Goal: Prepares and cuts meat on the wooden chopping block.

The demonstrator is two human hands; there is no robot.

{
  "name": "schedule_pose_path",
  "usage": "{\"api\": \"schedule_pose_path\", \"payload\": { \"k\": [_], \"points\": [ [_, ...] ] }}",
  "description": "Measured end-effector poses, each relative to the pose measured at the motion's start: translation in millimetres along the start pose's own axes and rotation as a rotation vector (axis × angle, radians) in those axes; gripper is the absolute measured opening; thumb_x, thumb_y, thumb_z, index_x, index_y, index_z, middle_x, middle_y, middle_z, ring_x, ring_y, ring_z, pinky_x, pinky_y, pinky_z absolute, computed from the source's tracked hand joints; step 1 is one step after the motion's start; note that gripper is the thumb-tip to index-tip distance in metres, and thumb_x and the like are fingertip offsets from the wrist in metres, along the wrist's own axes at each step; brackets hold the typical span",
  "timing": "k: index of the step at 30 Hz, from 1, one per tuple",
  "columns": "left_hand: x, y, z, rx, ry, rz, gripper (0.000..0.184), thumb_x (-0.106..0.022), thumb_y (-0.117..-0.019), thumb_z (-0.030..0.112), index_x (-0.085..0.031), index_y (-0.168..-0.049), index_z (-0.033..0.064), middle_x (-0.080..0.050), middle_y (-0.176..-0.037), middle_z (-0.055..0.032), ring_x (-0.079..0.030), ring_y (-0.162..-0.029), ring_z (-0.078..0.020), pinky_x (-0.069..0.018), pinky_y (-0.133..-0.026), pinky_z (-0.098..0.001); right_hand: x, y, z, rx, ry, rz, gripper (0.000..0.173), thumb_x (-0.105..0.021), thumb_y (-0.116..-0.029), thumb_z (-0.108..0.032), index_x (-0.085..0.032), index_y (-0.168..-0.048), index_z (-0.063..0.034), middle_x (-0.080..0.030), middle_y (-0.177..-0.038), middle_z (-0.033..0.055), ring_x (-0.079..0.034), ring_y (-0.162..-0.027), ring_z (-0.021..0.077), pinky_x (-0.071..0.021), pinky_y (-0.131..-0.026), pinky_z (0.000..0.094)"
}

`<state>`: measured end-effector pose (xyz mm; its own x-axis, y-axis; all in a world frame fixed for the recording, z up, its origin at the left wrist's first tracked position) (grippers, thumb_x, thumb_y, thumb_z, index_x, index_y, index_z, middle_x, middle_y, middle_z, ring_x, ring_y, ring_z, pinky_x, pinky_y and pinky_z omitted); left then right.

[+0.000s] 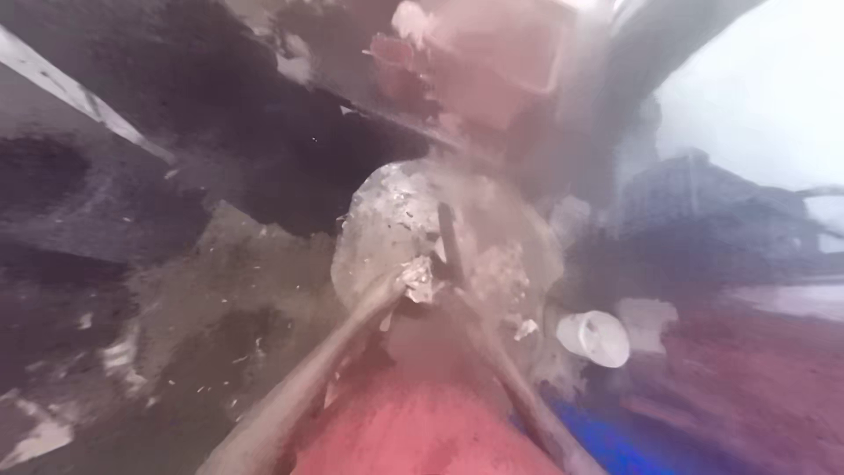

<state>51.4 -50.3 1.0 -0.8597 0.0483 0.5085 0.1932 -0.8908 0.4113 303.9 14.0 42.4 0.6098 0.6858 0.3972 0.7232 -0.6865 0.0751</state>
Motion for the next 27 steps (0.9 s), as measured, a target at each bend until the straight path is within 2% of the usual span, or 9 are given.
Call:
{"api": "schedule_pose_path", "payload": {
  "k": [4, 9, 13, 17, 19, 22, 24, 26, 27],
  "points": [
    [2.5, 12.9, -4.7, 0.065, 0.047, 0.048, 0.044, -0.057, -0.1037, 0.031, -0.057, -0.143, 0.0119, -0.066, -0.13, -0.0171, -0.065, -0.119, -0.0297, -0.0495, -0.104, -0.0541, -8.2, 11.3, 31.8, -0.14, 0.04, -0.169, 0.047, -0.048, -0.1035, -0.005, -0.049, -0.151, -0.0088, -0.056, -0.147, 0.0125, -0.06, -0.127, 0.019, -0.049, -0.108, 0.037],
    [47.9, 54.4, 5.0, 0.058, 0.214, 0.17, 0.035, -0.063, -0.101, 0.023, -0.062, -0.133, 0.0077, -0.069, -0.118, -0.0119, -0.067, -0.102, -0.0172, -0.0552, -0.093, -0.0407, -4.6, 65.1, 55.3, -0.114, 0.049, -0.288, 0.048, -0.049, -0.0983, 0.001, -0.054, -0.146, -0.0029, -0.059, -0.142, 0.0183, -0.06, -0.127, 0.0238, -0.0479, -0.11, 0.0386],
    [73.4, 76.0, 32.4, 0.041, 0.326, 0.198, 0.029, -0.063, -0.0997, 0.019, -0.064, -0.128, 0.0116, -0.069, -0.109, -0.0056, -0.066, -0.09, -0.0112, -0.0569, -0.082, -0.0352, 22.0, 75.1, 60.8, -0.221, -0.013, -0.017, 0.045, -0.047, -0.1005, -0.004, -0.053, -0.145, 0.0012, -0.058, -0.141, 0.0191, -0.061, -0.124, 0.0184, -0.0498, -0.106, 0.0331],
    [57.9, 73.2, 48.5, -0.142, 0.795, 0.177, 0.032, -0.051, -0.0977, 0.004, -0.059, -0.129, 0.0082, -0.071, -0.1, 0.0014, -0.068, -0.082, -0.0045, -0.0593, -0.072, -0.0232, 40.0, 54.1, 37.0, -0.13, 0.023, 0.271, 0.047, -0.05, -0.0967, -0.002, -0.051, -0.142, 0.0069, -0.06, -0.136, 0.021, -0.064, -0.115, 0.0138, -0.0526, -0.099, 0.0285],
    [42.3, 63.9, 51.3, -0.091, 0.882, 0.152, 0.035, -0.052, -0.0992, 0.005, -0.056, -0.133, 0.0081, -0.071, -0.102, -0.0004, -0.069, -0.084, -0.0068, -0.0601, -0.074, -0.0255, 52.6, 44.7, 9.3, -0.051, -0.016, 0.324, 0.047, -0.051, -0.0964, -0.005, -0.051, -0.141, 0.0075, -0.061, -0.136, 0.0178, -0.064, -0.111, 0.007, -0.0537, -0.095, 0.0236],
    [9.9, 32.6, 23.6, 0.059, 0.541, 0.112, 0.037, -0.059, -0.1026, 0.017, -0.057, -0.139, 0.007, -0.069, -0.116, -0.0092, -0.067, -0.099, -0.013, -0.0558, -0.09, -0.0337, 71.4, 31.9, -37.2, 0.157, -0.066, 0.346, 0.046, -0.055, -0.0943, -0.008, -0.054, -0.138, 0.0068, -0.063, -0.132, 0.0115, -0.064, -0.108, 0.0051, -0.0562, -0.092, 0.0253],
    [-17.8, 12.7, -4.2, 0.102, 0.313, 0.032, 0.044, -0.057, -0.1053, 0.024, -0.054, -0.143, 0.002, -0.064, -0.131, -0.0205, -0.063, -0.119, -0.027, -0.0491, -0.105, -0.046, 78.0, 27.6, -71.1, 0.269, -0.063, 0.335, 0.044, -0.058, -0.0941, -0.004, -0.056, -0.138, -0.0002, -0.066, -0.127, 0.0057, -0.065, -0.103, 0.0033, -0.0581, -0.087, 0.0244],
    [-37.2, 4.5, -11.9, 0.157, 0.16, -0.047, 0.048, -0.055, -0.106, 0.032, -0.053, -0.144, 0.0025, -0.06, -0.137, -0.0211, -0.058, -0.128, -0.0312, -0.0448, -0.111, -0.0501, 76.7, 24.5, -97.7, 0.349, -0.034, 0.28, 0.042, -0.059, -0.0989, -0.012, -0.057, -0.14, -0.0191, -0.066, -0.126, -0.0061, -0.063, -0.106, -0.0019, -0.0557, -0.092, 0.0207],
    [-40.3, 6.1, -6.3, 0.191, 0.141, -0.084, 0.049, -0.054, -0.1062, 0.033, -0.051, -0.146, 0.0038, -0.058, -0.141, -0.0206, -0.056, -0.132, -0.0318, -0.0416, -0.113, -0.051, 70.3, 23.3, -100.7, 0.347, -0.028, 0.245, 0.035, -0.058, -0.1015, -0.016, -0.059, -0.136, -0.02, -0.067, -0.121, -0.0054, -0.063, -0.104, -0.0013, -0.0555, -0.092, 0.0216]
  ]
}}
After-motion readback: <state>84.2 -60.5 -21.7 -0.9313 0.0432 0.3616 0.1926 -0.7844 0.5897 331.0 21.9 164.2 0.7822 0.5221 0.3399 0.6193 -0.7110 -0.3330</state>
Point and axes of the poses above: each hand's wrist, its own y-axis away from the middle knuckle, its own x-axis out of the back of the hand, z = x × y, the point moved 3 cm from there along -y, towards the middle knuckle
